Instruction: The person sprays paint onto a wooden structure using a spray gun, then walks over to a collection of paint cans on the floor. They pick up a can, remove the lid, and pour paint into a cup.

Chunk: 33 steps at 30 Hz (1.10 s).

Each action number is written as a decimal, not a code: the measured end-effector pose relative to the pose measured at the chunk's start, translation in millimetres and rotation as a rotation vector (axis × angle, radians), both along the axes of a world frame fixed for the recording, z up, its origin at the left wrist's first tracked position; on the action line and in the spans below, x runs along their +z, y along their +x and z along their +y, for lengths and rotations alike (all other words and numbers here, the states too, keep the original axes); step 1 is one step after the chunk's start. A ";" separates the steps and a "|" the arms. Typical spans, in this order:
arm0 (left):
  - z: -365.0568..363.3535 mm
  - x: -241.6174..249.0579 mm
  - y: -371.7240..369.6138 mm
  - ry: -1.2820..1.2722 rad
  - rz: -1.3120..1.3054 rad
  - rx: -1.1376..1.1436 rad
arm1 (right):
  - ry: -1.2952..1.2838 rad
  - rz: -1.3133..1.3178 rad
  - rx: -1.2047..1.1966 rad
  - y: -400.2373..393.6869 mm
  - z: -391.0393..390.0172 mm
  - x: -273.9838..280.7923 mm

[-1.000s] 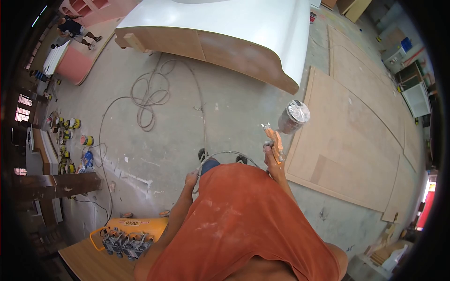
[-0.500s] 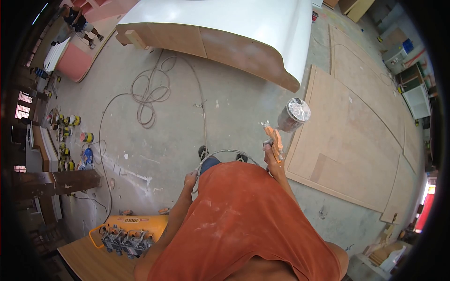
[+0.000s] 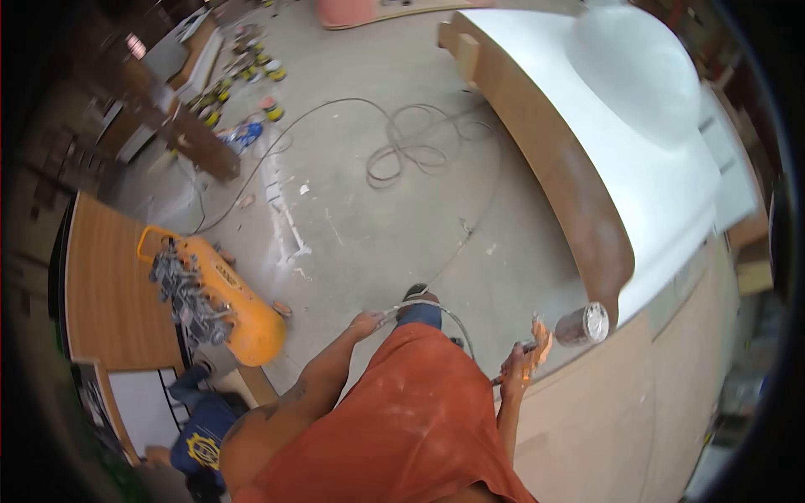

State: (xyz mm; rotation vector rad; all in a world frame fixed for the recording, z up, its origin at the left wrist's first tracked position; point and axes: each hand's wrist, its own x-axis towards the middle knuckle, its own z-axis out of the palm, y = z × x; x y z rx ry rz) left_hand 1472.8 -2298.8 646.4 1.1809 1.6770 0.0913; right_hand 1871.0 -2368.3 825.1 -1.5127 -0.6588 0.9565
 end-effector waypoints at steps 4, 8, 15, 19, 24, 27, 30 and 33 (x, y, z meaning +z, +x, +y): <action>4.3 -13.8 -30.7 -0.002 -0.008 0.180 | -0.061 -0.050 0.190 -31.8 64.8 41.1; 3.7 -43.1 -62.1 -0.053 0.008 0.310 | -0.025 -0.035 0.362 -59.7 133.3 31.3; 92.1 -80.4 -111.0 -0.297 -0.072 0.511 | 0.031 0.029 0.520 -156.7 293.8 11.5; 178.3 -80.2 -168.3 -0.146 -0.101 0.519 | 0.039 0.020 0.596 -242.7 390.0 32.5; 318.3 -6.8 -272.7 -0.081 0.104 0.383 | 0.166 -0.024 0.702 -336.5 524.5 48.1; 389.3 86.3 -323.9 0.026 0.160 0.415 | 0.189 -0.157 0.842 -366.1 592.5 25.0; 442.8 167.5 -359.1 0.154 0.310 0.478 | 0.239 -0.250 0.894 -405.2 657.3 20.2; 480.3 193.3 -386.6 0.206 0.357 0.523 | 0.241 -0.255 0.934 -440.4 708.3 30.2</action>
